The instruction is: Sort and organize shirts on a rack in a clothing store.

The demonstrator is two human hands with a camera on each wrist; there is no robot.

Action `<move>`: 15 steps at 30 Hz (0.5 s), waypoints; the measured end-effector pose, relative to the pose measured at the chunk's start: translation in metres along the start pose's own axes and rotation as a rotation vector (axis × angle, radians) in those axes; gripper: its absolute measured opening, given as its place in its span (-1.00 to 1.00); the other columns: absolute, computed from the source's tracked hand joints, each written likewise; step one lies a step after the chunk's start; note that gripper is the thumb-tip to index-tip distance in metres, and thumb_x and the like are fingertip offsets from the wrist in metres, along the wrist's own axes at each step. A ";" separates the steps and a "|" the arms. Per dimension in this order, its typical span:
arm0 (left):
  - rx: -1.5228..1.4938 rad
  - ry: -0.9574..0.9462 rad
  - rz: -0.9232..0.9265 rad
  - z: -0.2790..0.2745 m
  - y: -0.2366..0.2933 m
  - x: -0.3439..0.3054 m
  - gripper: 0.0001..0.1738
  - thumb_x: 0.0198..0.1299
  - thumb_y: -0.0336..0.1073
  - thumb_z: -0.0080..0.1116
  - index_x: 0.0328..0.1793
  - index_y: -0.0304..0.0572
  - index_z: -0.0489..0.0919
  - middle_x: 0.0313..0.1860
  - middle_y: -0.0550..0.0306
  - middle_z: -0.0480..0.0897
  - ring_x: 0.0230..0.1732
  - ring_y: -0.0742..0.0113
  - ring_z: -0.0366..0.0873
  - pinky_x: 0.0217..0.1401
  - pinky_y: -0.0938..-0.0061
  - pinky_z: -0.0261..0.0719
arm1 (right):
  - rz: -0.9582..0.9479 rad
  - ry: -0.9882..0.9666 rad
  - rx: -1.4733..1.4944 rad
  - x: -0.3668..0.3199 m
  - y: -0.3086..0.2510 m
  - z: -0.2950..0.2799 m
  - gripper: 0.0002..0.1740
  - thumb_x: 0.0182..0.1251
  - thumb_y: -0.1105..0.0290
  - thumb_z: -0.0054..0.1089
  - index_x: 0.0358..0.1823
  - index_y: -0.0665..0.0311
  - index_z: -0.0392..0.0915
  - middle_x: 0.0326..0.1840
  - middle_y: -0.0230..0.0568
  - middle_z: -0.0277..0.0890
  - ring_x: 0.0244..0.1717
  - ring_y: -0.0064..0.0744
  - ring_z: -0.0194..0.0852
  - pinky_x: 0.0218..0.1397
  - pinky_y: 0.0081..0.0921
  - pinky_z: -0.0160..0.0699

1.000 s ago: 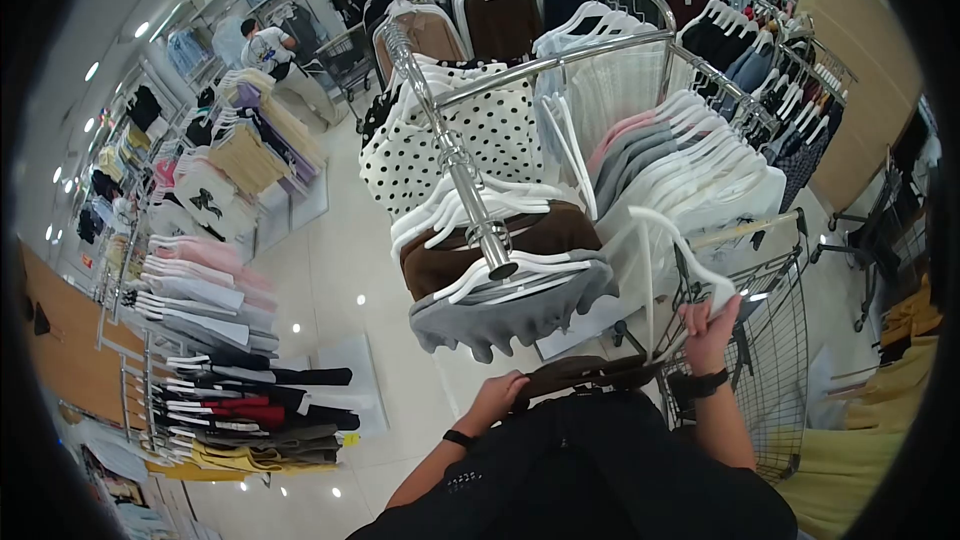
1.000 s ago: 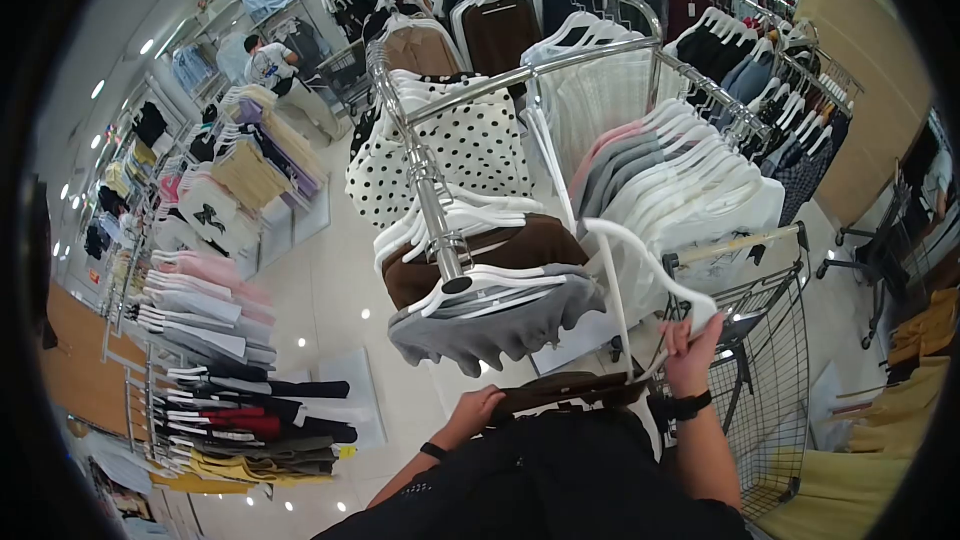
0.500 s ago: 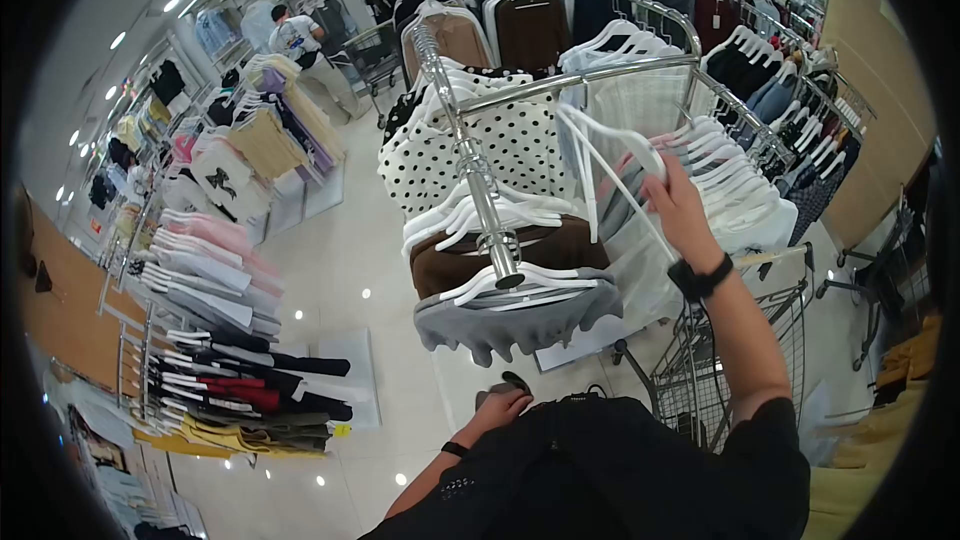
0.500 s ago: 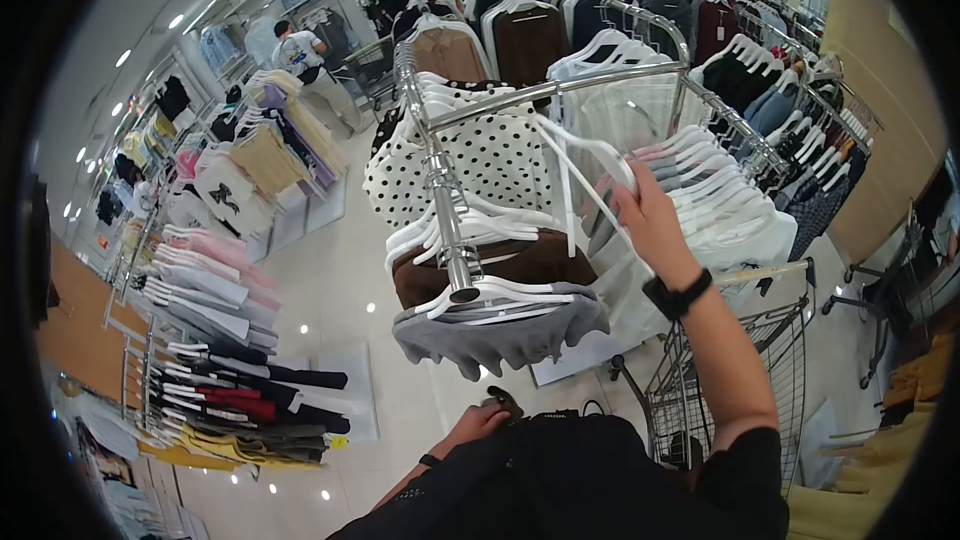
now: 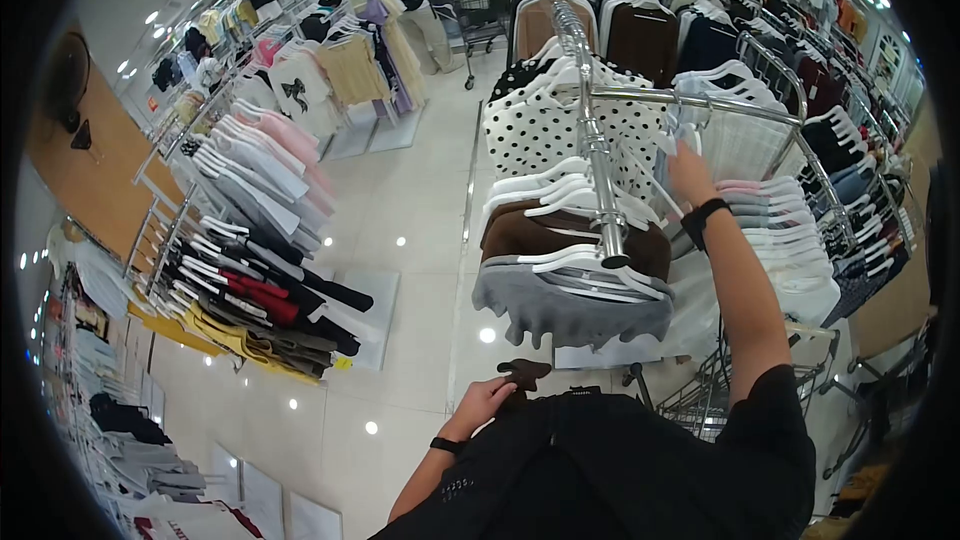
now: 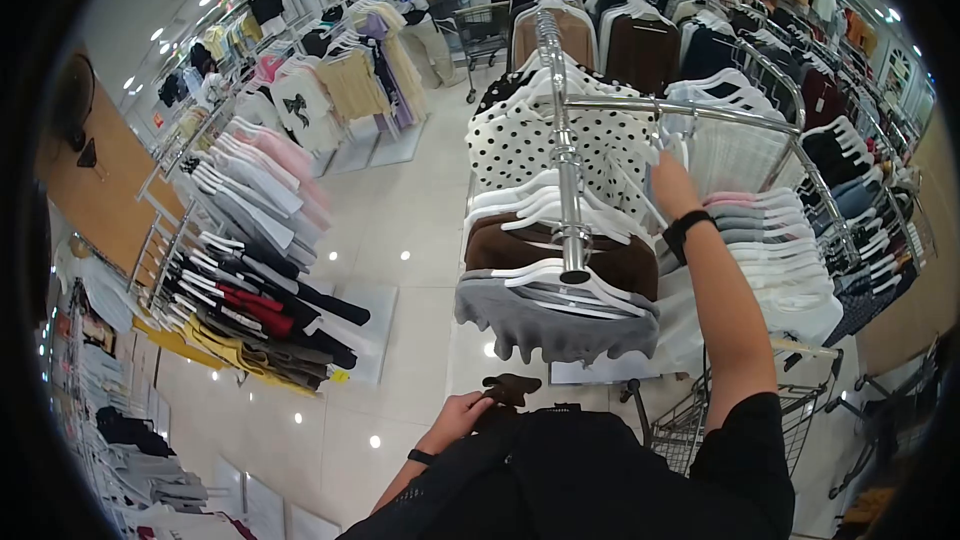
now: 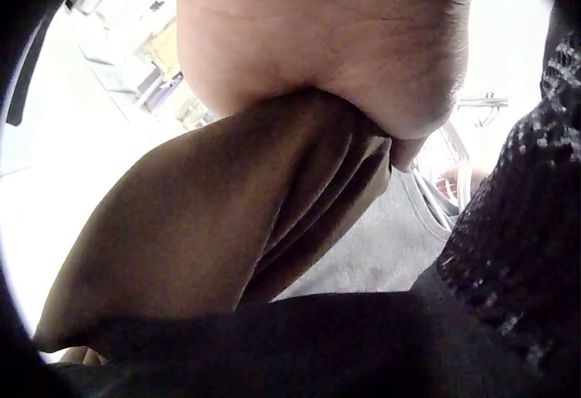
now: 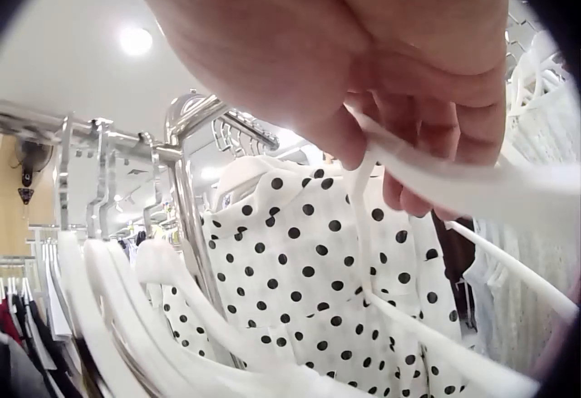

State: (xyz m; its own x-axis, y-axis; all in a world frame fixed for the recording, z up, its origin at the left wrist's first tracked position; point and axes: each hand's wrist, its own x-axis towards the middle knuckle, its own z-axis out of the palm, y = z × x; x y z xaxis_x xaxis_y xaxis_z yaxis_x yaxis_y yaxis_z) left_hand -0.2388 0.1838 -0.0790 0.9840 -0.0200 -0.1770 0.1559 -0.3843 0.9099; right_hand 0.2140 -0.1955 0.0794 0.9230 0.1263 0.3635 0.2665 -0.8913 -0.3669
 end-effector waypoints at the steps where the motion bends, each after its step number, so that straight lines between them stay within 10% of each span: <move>1: -0.005 0.003 -0.006 -0.005 0.003 -0.002 -0.68 0.47 -0.13 0.21 -0.07 -0.29 0.69 -0.48 -0.13 0.59 -0.51 0.10 0.48 -0.33 0.25 0.48 | -0.044 0.108 0.044 -0.010 -0.002 0.005 -0.65 0.47 0.34 0.08 0.15 0.41 0.51 0.01 0.27 0.64 0.08 0.35 0.59 0.17 0.10 0.54; 5: 0.076 -0.061 0.024 -0.021 0.001 -0.004 -0.66 0.48 -0.12 0.21 -0.18 -0.31 0.64 -0.53 -0.08 0.54 -0.52 0.21 0.40 -0.36 0.30 0.45 | -0.244 0.567 0.106 -0.104 -0.057 -0.040 -0.72 0.45 0.45 0.15 0.12 0.39 0.55 -0.04 0.09 0.61 -0.02 0.16 0.59 0.11 -0.09 0.55; 8: 0.094 -0.147 0.051 -0.027 -0.004 -0.002 -0.65 0.48 -0.14 0.22 -0.23 -0.33 0.60 -0.56 -0.04 0.49 -0.51 0.35 0.32 -0.37 0.35 0.43 | 0.070 0.545 0.534 -0.225 -0.075 -0.025 -0.89 0.54 0.48 0.11 -0.07 0.35 0.58 -0.24 -0.14 0.59 -0.23 -0.24 0.58 -0.11 -0.35 0.55; 10: 0.151 -0.234 0.084 -0.026 -0.003 0.005 -0.62 0.47 -0.08 0.21 -0.23 -0.30 0.60 -0.50 -0.19 0.54 -0.52 -0.07 0.43 -0.36 0.23 0.46 | 0.212 0.256 0.549 -0.311 -0.095 -0.005 -0.87 0.49 0.46 0.17 -0.03 0.32 0.61 -0.25 -0.14 0.63 -0.24 -0.30 0.63 -0.11 -0.38 0.58; 15: 0.138 -0.584 0.176 -0.004 0.014 0.013 -0.65 0.43 -0.10 0.24 -0.23 -0.29 0.59 -0.48 -0.20 0.56 -0.45 -0.14 0.52 -0.33 0.19 0.48 | 0.044 -0.824 0.614 -0.442 -0.148 0.033 -0.43 0.41 0.36 0.32 0.42 0.21 0.43 0.29 0.00 0.49 0.02 -0.11 0.69 0.15 -0.22 0.66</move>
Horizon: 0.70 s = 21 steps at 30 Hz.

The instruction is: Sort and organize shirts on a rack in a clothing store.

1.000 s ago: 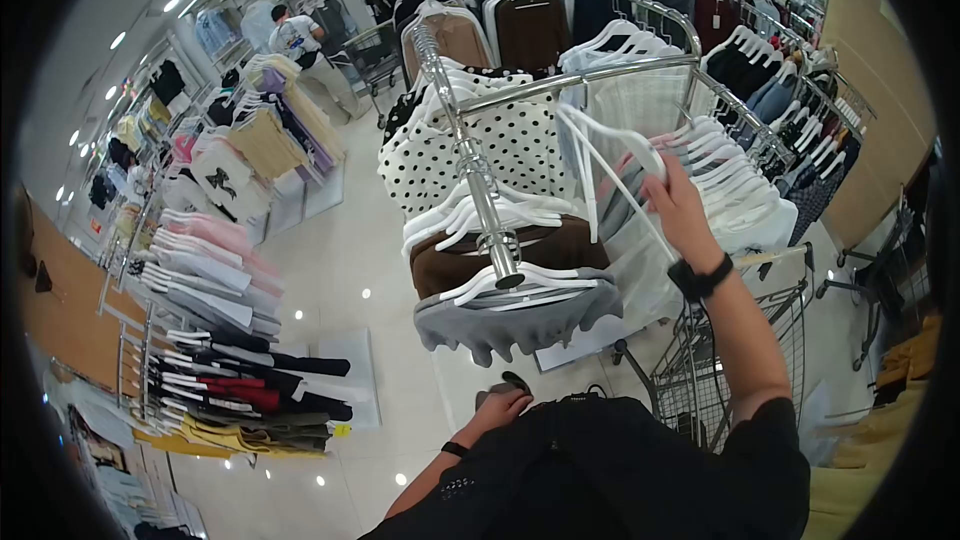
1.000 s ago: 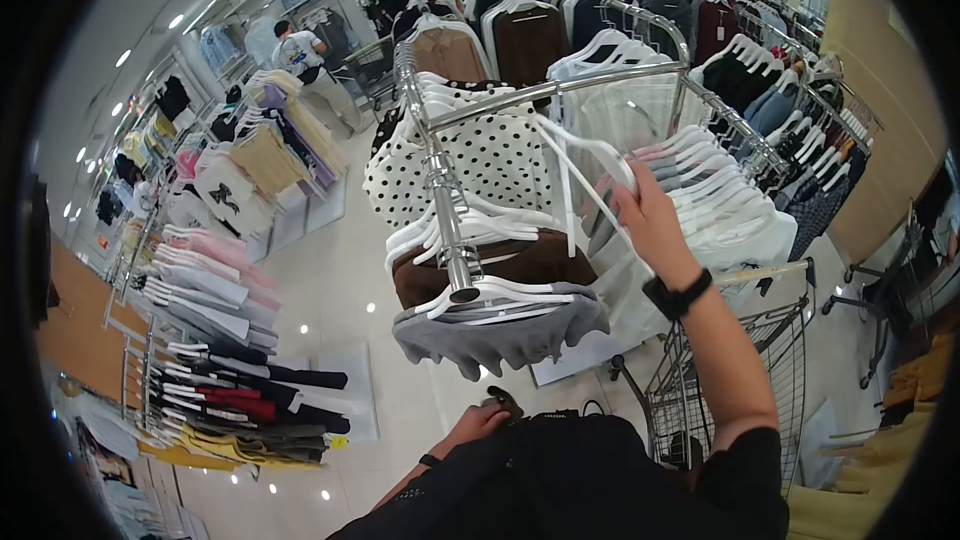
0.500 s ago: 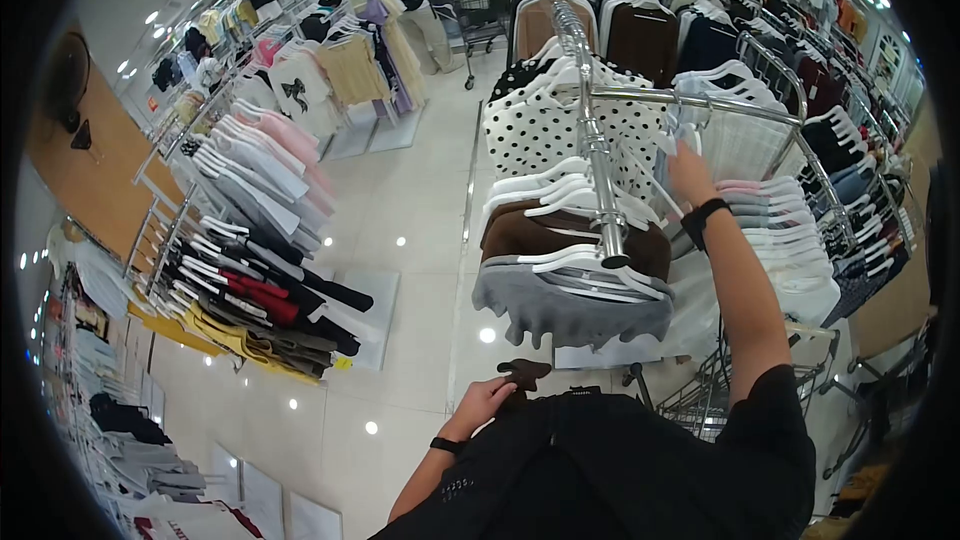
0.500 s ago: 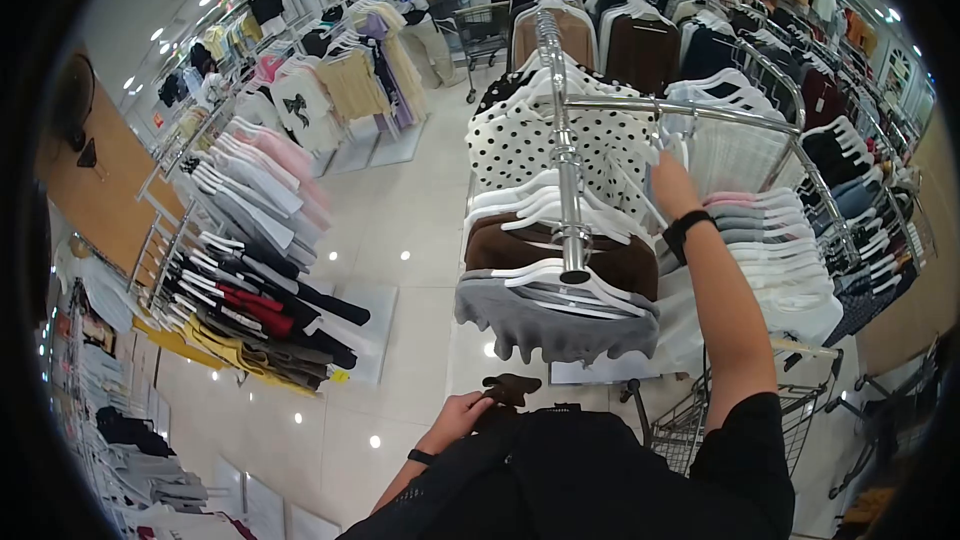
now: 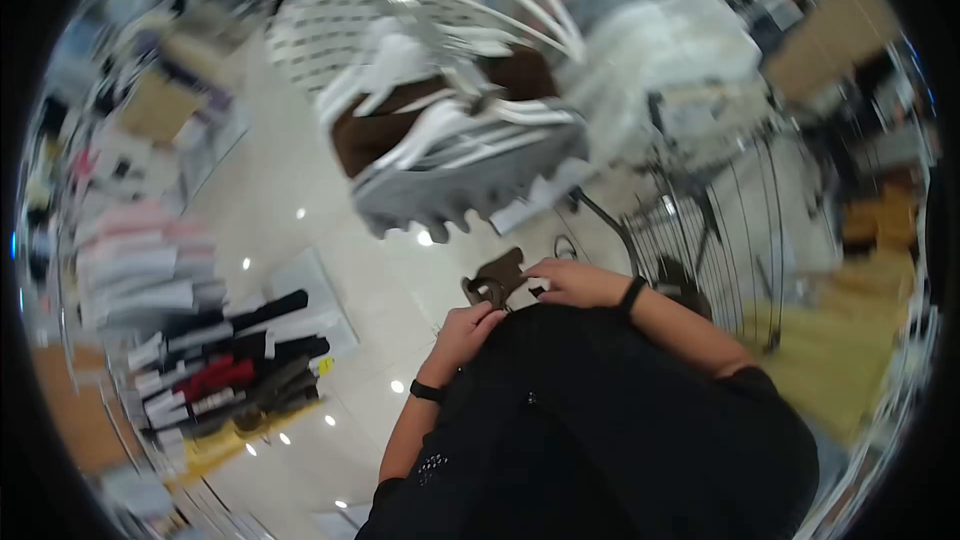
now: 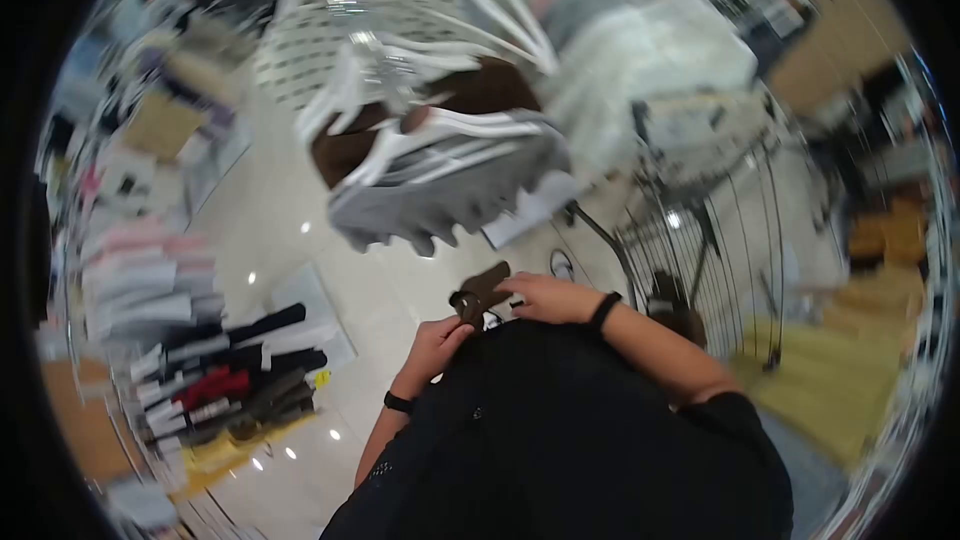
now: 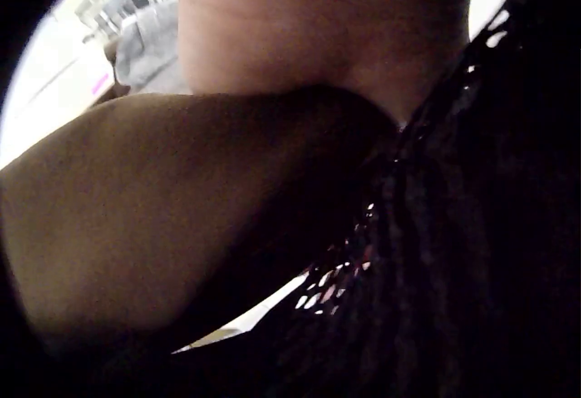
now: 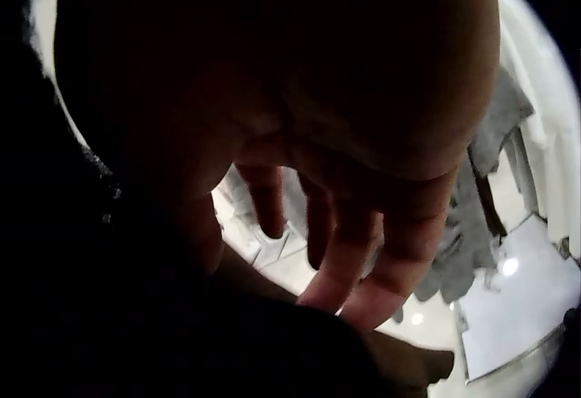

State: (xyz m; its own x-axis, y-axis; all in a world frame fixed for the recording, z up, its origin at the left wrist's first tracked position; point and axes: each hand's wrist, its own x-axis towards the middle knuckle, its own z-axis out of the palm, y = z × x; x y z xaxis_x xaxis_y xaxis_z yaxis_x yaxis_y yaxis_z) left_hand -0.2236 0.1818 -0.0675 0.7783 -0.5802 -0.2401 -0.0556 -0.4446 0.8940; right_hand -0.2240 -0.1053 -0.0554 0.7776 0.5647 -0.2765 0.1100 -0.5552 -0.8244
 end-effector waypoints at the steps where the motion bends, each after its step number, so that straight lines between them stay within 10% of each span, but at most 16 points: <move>1: 0.031 -0.068 0.050 0.003 0.000 0.005 -0.65 0.42 -0.11 0.25 -0.25 -0.29 0.59 -0.47 -0.20 0.57 -0.44 -0.15 0.53 -0.33 0.19 0.49 | 0.049 -0.040 0.032 -0.005 0.011 0.028 -0.30 0.40 0.36 0.32 0.54 0.12 0.31 0.39 0.02 0.39 0.01 -0.10 0.69 0.17 -0.20 0.67; 7: 0.033 -0.391 0.379 0.022 0.038 0.041 -0.60 0.35 -0.11 0.31 -0.38 -0.27 0.52 -0.52 -0.13 0.52 -0.45 -0.15 0.49 -0.34 0.16 0.45 | 0.114 0.127 0.010 -0.026 0.020 0.069 -0.07 0.22 0.48 0.43 0.61 0.02 0.19 0.52 0.08 0.21 0.27 0.23 0.54 0.33 -0.09 0.56; 11: 0.016 -0.335 0.486 0.032 0.075 0.040 -0.61 0.34 -0.14 0.31 -0.40 -0.28 0.48 -0.56 -0.11 0.46 -0.52 -0.13 0.44 -0.42 0.18 0.41 | 0.186 0.162 -0.002 -0.058 0.044 0.096 -0.37 0.32 0.40 0.34 0.44 0.05 0.44 0.37 0.08 0.40 0.17 0.20 0.59 0.26 -0.09 0.57; 14: -0.119 -0.267 0.359 0.053 0.093 0.033 -0.66 0.41 -0.19 0.23 -0.34 -0.30 0.53 -0.55 -0.10 0.52 -0.55 -0.01 0.49 -0.44 0.28 0.42 | 0.056 0.386 0.186 -0.086 0.059 0.091 -0.81 0.40 0.37 0.20 -0.04 0.27 0.62 -0.20 0.06 0.65 0.01 0.11 0.62 0.06 -0.08 0.55; 21: -0.130 -0.137 0.136 0.140 0.099 0.040 -0.67 0.51 -0.11 0.08 0.05 -0.28 0.56 -0.32 -0.24 0.65 -0.27 -0.21 0.65 -0.20 0.22 0.57 | 0.083 0.458 0.148 -0.190 0.038 0.050 -0.73 0.47 0.29 0.17 0.04 0.30 0.60 -0.20 0.10 0.68 -0.19 0.12 0.67 -0.09 -0.11 0.62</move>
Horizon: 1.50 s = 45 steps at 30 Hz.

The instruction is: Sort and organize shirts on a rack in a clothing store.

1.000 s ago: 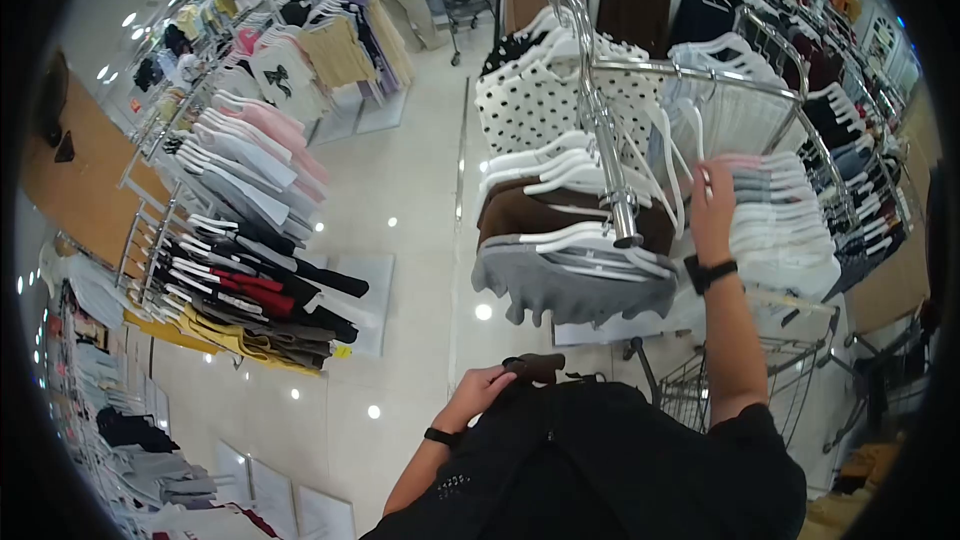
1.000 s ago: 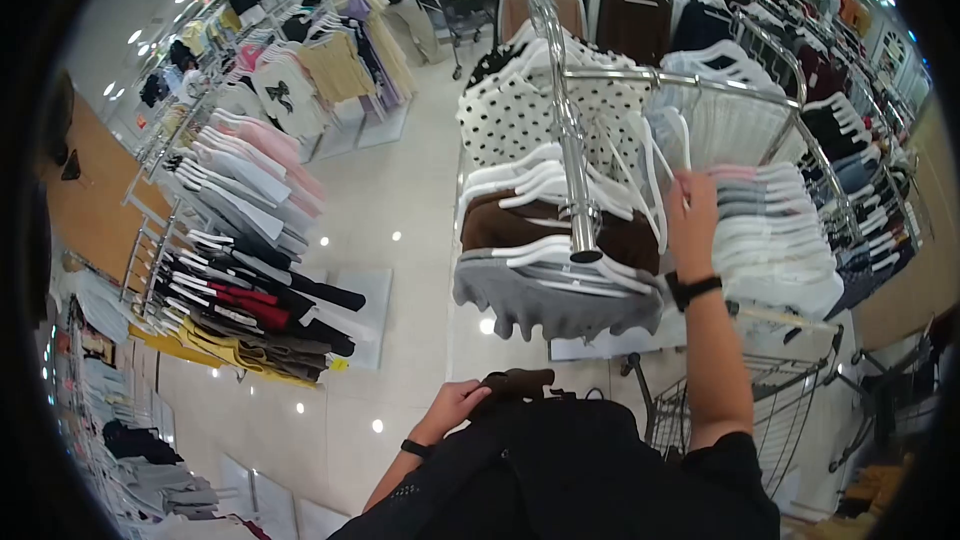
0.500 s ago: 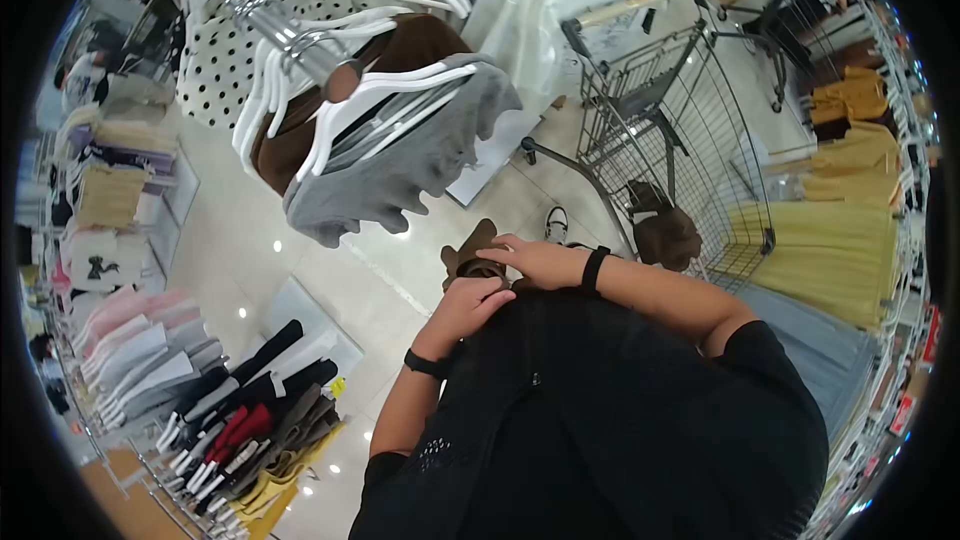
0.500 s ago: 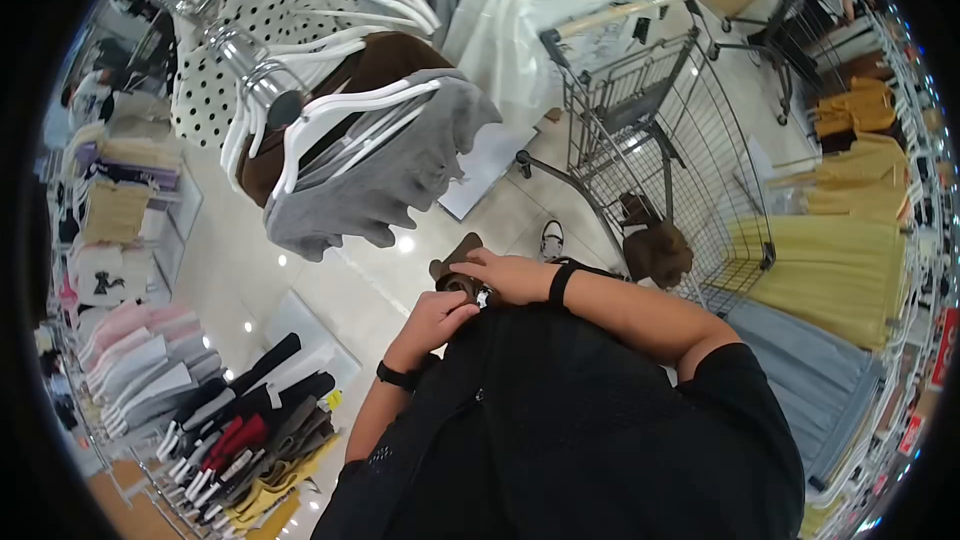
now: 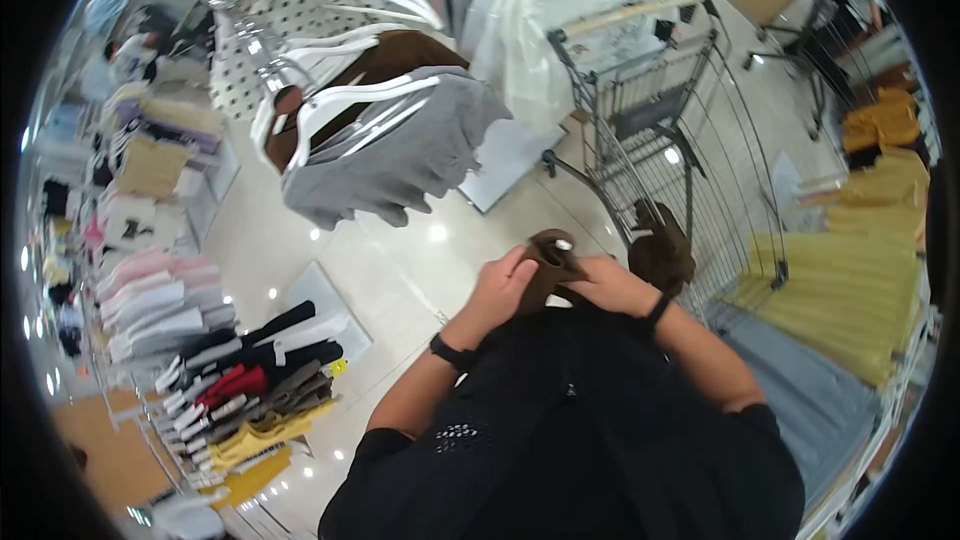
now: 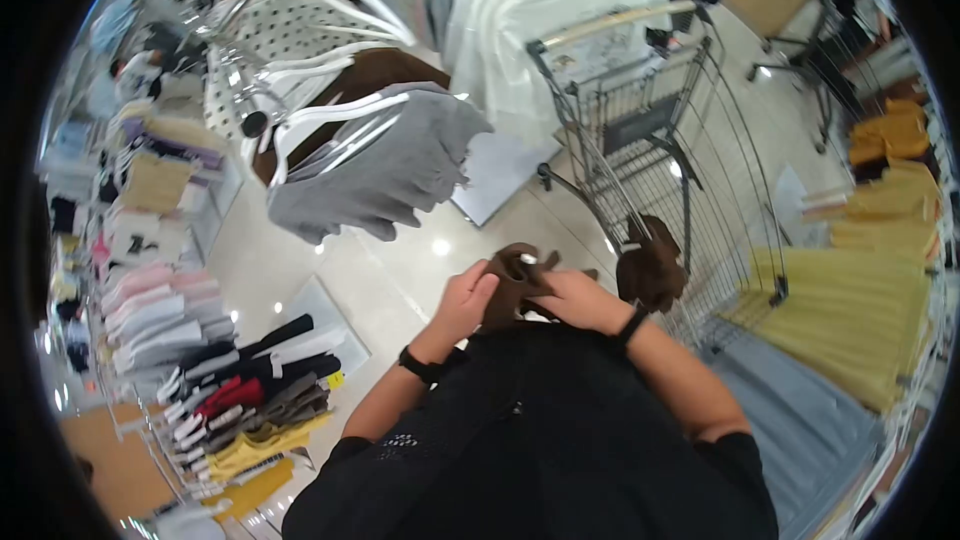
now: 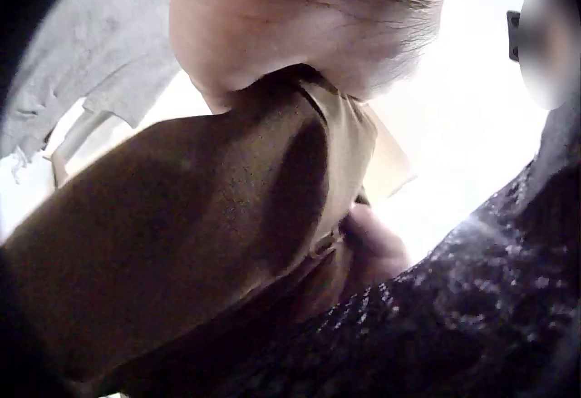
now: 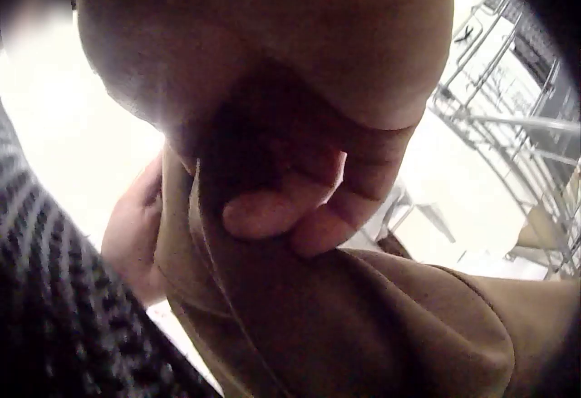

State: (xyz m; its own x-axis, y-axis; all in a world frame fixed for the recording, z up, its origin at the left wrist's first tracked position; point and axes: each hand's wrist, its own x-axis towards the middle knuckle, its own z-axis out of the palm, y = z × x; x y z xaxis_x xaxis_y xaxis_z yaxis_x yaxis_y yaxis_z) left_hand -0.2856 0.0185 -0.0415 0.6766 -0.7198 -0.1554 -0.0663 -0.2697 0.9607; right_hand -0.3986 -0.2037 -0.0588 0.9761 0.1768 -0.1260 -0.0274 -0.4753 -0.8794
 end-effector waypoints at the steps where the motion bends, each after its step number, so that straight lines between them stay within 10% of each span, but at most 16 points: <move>1: 0.023 0.032 0.043 0.013 0.001 0.001 -0.65 0.50 -0.10 0.09 0.12 -0.26 0.55 -0.24 -0.24 0.67 -0.21 -0.24 0.65 -0.15 0.21 0.59 | 0.147 -0.011 0.116 -0.015 -0.027 -0.029 -0.70 0.48 0.28 0.18 0.06 0.32 0.62 -0.21 0.09 0.69 -0.20 0.07 0.70 -0.11 -0.19 0.64; 6: 0.143 0.023 0.121 0.055 0.005 0.001 -0.58 0.48 -0.13 0.16 0.31 -0.22 0.50 -0.01 -0.09 0.72 -0.02 0.04 0.70 0.06 0.21 0.66 | 0.244 0.616 0.186 -0.110 0.051 -0.122 -0.75 0.36 0.51 0.03 -0.03 0.39 0.63 -0.25 -0.22 0.63 -0.20 -0.49 0.54 -0.10 -0.48 0.52; 9: 0.127 0.061 0.047 0.074 -0.016 -0.007 -0.64 0.48 -0.19 0.14 0.26 -0.23 0.56 -0.01 -0.06 0.72 -0.08 0.09 0.70 0.03 0.30 0.65 | 0.356 0.822 -0.188 -0.136 0.099 -0.161 -0.70 0.54 0.41 0.08 0.18 0.42 0.51 -0.05 -0.04 0.62 -0.08 -0.23 0.59 0.07 -0.34 0.56; 12: 0.228 0.064 -0.047 0.086 -0.040 -0.026 -0.69 0.48 -0.15 0.12 0.11 -0.23 0.64 -0.07 -0.06 0.73 -0.12 0.02 0.69 -0.02 0.25 0.64 | 0.330 0.718 -0.577 -0.152 0.133 -0.164 -0.59 0.51 0.35 0.18 0.27 0.42 0.45 0.14 0.17 0.53 0.06 0.20 0.55 0.18 -0.11 0.55; 13: 0.324 0.046 -0.046 0.090 -0.057 -0.033 -0.68 0.48 -0.13 0.11 0.05 -0.23 0.65 -0.10 -0.07 0.73 -0.13 -0.04 0.68 -0.04 0.22 0.62 | 0.535 0.647 -0.255 -0.143 0.118 -0.158 -0.54 0.48 0.32 0.23 0.28 0.43 0.45 0.20 0.18 0.48 0.17 0.23 0.48 0.27 -0.05 0.48; 18: 0.465 0.231 -0.422 0.085 -0.199 -0.103 -0.67 0.43 -0.13 0.02 -0.11 -0.26 0.64 -0.21 -0.15 0.71 -0.10 -0.21 0.67 -0.02 0.06 0.62 | 0.356 0.425 -0.346 -0.110 0.196 -0.052 -0.16 0.28 0.22 0.44 0.46 0.47 0.23 0.33 0.23 0.43 0.32 0.29 0.44 0.38 -0.01 0.48; 20: 0.261 0.407 -0.562 0.080 -0.315 -0.165 -0.66 0.40 -0.13 0.04 -0.17 -0.28 0.64 -0.27 -0.21 0.71 -0.14 -0.21 0.69 -0.06 0.04 0.64 | 0.659 0.434 -0.462 -0.088 0.155 -0.042 -0.17 0.28 0.26 0.42 0.46 0.44 0.20 0.31 0.22 0.45 0.30 0.30 0.47 0.32 0.03 0.54; 22: -0.074 0.568 -0.837 0.075 -0.321 -0.220 -0.72 0.31 -0.15 0.13 -0.27 -0.19 0.67 -0.31 -0.12 0.71 -0.21 -0.12 0.71 -0.18 0.04 0.68 | 0.693 0.436 -0.467 -0.086 0.163 -0.042 -0.19 0.30 0.27 0.39 0.47 0.44 0.20 0.33 0.25 0.44 0.26 0.32 0.50 0.28 0.05 0.56; 23: 0.346 0.384 -0.753 0.076 -0.373 -0.266 -0.79 0.25 -0.18 0.19 -0.27 -0.12 0.69 -0.37 -0.05 0.70 -0.26 -0.05 0.72 -0.22 0.11 0.70 | 0.717 0.447 -0.463 -0.080 0.164 -0.047 -0.21 0.31 0.29 0.37 0.47 0.44 0.21 0.34 0.29 0.43 0.21 0.34 0.53 0.25 0.07 0.58; 26: -0.398 0.500 -1.115 0.079 -0.361 -0.303 -0.85 0.23 -0.29 0.22 -0.19 -0.18 0.71 -0.33 0.11 0.73 -0.26 0.18 0.76 -0.28 0.31 0.73 | 0.548 0.388 -0.436 -0.085 0.215 -0.053 -0.36 0.33 0.31 0.29 0.37 0.38 0.28 0.23 0.27 0.51 0.15 0.37 0.54 0.21 0.12 0.56; 30: 0.686 -0.036 -0.455 0.067 -0.353 -0.311 -0.80 0.32 -0.34 0.14 -0.08 -0.24 0.73 -0.32 0.14 0.76 -0.30 0.28 0.78 -0.24 0.37 0.77 | 0.656 0.324 -0.353 -0.073 0.188 -0.052 -0.40 0.37 0.37 0.26 0.37 0.37 0.28 0.25 0.27 0.50 0.20 0.37 0.52 0.25 0.13 0.55; 34: 0.050 0.427 -0.744 0.020 -0.328 -0.243 -0.68 0.38 -0.17 0.04 -0.13 -0.24 0.71 -0.41 0.08 0.75 -0.40 0.28 0.74 -0.30 0.34 0.69 | 0.764 0.425 -0.381 -0.058 0.174 -0.041 -0.45 0.43 0.50 0.20 0.40 0.40 0.28 0.34 0.31 0.46 0.30 0.35 0.49 0.31 0.14 0.56; 38: -0.252 0.514 -0.660 -0.050 -0.366 -0.184 -0.64 0.46 -0.12 0.02 -0.07 -0.25 0.69 -0.36 0.06 0.74 -0.42 0.29 0.69 -0.32 0.35 0.67 | 0.899 0.360 -0.408 -0.053 0.186 -0.047 -0.34 0.41 0.53 0.20 0.50 0.38 0.19 0.40 0.30 0.38 0.39 0.33 0.39 0.43 0.12 0.51; 45: -0.187 0.697 -0.375 -0.162 -0.309 -0.099 -0.71 0.53 -0.23 0.00 -0.08 -0.28 0.65 -0.37 0.16 0.69 -0.37 0.43 0.63 -0.25 0.46 0.63 | 0.431 0.581 -0.738 -0.010 0.120 -0.034 -0.46 0.34 0.60 0.04 0.37 0.45 0.32 0.34 0.23 0.31 0.37 0.24 0.33 0.45 -0.01 0.37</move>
